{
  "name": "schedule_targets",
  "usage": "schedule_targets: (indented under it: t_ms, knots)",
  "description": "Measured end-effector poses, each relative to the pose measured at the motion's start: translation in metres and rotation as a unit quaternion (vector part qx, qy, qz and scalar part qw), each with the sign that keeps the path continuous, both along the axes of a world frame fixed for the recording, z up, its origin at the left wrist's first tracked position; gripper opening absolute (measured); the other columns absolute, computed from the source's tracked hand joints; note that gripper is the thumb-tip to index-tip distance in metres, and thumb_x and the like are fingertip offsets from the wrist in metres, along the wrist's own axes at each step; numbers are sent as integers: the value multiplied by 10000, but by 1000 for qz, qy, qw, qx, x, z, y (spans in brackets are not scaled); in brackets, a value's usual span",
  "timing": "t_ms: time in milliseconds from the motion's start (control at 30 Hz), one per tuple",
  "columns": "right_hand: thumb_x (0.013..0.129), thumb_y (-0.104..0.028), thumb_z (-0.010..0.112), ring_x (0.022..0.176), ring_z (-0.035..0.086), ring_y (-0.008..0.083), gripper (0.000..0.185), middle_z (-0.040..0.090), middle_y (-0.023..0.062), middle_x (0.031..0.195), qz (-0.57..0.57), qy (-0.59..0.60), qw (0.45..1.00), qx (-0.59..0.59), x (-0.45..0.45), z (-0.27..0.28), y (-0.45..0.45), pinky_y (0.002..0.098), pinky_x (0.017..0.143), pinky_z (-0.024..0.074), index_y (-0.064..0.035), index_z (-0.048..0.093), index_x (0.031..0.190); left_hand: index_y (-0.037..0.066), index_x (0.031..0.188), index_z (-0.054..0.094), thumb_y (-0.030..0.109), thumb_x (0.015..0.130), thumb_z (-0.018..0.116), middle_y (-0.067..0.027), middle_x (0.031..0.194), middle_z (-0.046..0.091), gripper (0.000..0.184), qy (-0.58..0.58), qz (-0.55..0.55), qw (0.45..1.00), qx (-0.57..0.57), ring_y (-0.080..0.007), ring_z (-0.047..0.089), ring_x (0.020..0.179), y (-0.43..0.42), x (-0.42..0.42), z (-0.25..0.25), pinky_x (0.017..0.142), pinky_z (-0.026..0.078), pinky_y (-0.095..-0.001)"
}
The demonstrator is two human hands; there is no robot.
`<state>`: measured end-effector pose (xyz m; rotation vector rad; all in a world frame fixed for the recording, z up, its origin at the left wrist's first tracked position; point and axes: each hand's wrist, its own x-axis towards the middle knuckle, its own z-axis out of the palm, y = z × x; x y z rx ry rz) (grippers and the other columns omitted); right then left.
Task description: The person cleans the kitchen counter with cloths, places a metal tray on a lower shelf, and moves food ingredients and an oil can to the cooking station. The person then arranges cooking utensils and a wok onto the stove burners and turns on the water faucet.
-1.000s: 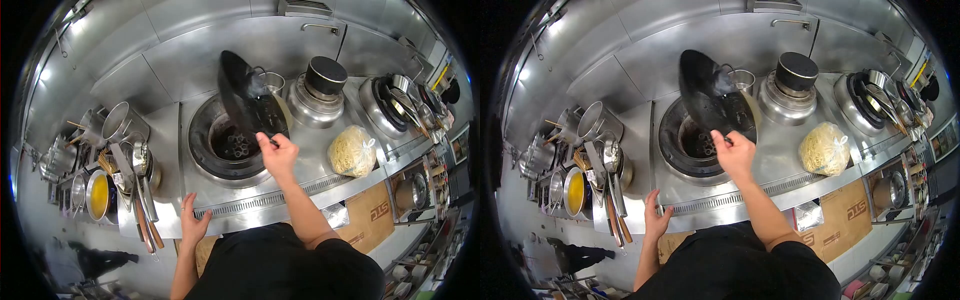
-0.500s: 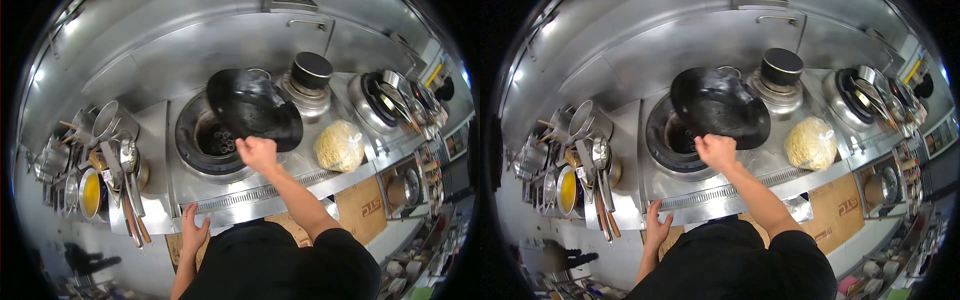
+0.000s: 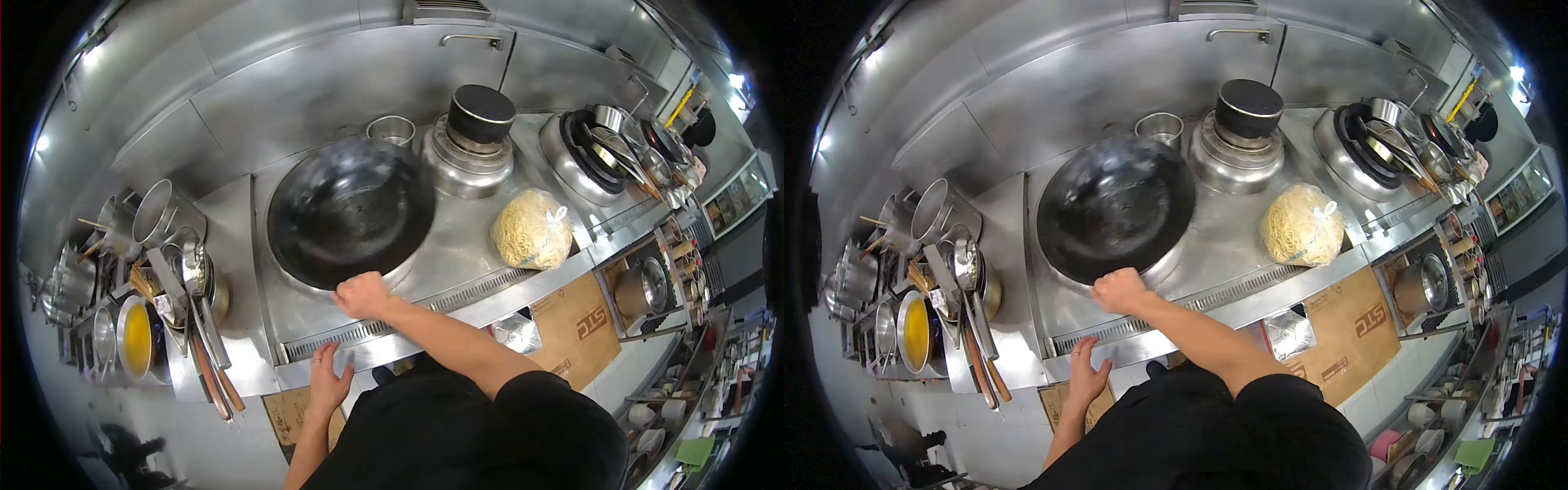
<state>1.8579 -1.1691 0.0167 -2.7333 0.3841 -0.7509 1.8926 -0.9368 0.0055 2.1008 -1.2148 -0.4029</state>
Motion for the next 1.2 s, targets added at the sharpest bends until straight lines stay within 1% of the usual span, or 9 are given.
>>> schedule_targets:
  t_ms: [167, 200, 300, 367, 433, 533, 600, 1033, 1200]
  knots:
    - [824, -348, 582, 690, 660, 312, 330, 664, 140, 706, 61, 100, 990, 77, 6, -9, -9, 439, 632, 514, -49, 656, 704, 18, 1226, 514, 118, 751, 691, -220, 1267, 489, 517, -8, 15, 1000, -7, -389, 452, 1188, -16, -5, 4, 1010, 373, -433]
    - [819, -369, 600, 830, 646, 326, 353, 663, 185, 896, 83, 119, 985, 92, -1, 5, -15, 442, 730, 502, -21, 658, 823, 20, 1222, 517, 111, 752, 687, -213, 1264, 493, 508, -11, 23, 1000, -8, -382, 456, 1186, -20, -7, 5, 1015, 367, -425]
    - [813, -350, 625, 864, 620, 332, 363, 627, 188, 994, 60, -199, 978, 25, -36, 50, -57, 444, 769, 491, -16, 632, 956, 19, 1212, 525, 107, 757, 680, -197, 1254, 506, 490, -20, 66, 997, -13, -360, 477, 1174, -26, -14, 4, 984, 392, -415]
    - [811, -273, 646, 844, 621, 301, 339, 615, 163, 1005, -42, -232, 959, 154, -61, 39, -124, 415, 765, 494, -32, 599, 1045, 12, 1202, 534, 103, 761, 678, -201, 1237, 520, 472, -2, 106, 994, -8, -363, 492, 1156, -36, -28, 3, 966, 408, -415]
    - [850, -55, 552, 800, 620, 181, 217, 617, 66, 908, -162, -309, 880, 323, -90, -1, -227, 266, 683, 482, -56, 569, 1066, 1, 1186, 545, 92, 767, 675, -219, 1211, 539, 448, 37, 144, 989, 9, -387, 506, 1134, -54, -43, 6, 966, 411, -416]
    - [838, -111, 527, 624, 562, 169, 258, 584, 74, 809, -372, -308, 646, 591, -150, -65, -394, 330, 489, 477, -25, 570, 1077, -7, 1155, 561, 94, 776, 671, -217, 1148, 576, 407, 105, 180, 978, 17, -383, 540, 1089, -99, -75, 10, 931, 436, -408]
    - [812, -135, 527, 645, 554, 198, 271, 578, 100, 816, -418, -335, 570, 623, -174, -87, -462, 362, 495, 478, -24, 587, 1052, 10, 1160, 571, 109, 780, 677, -183, 1128, 601, 407, 81, 126, 989, 3, -332, 573, 1048, -127, -91, -5, 854, 467, -391]
    - [806, -341, 563, 622, 517, 233, 351, 546, 85, 759, -509, -191, 602, 585, -222, -115, -659, 431, 598, 488, -7, 606, 907, 36, 1166, 601, 191, 809, 701, -138, 1069, 655, 402, 178, -79, 981, 12, -231, 638, 975, -399, -73, -24, 799, 506, -337]
    - [811, -397, 568, 610, 526, 235, 407, 550, 99, 739, -531, -170, 579, 595, -217, -84, -660, 412, 579, 477, 4, 602, 872, 17, 1199, 576, 155, 840, 666, -83, 1043, 639, 395, 314, -15, 948, 42, -154, 588, 959, -550, -37, -37, 798, 475, -283]
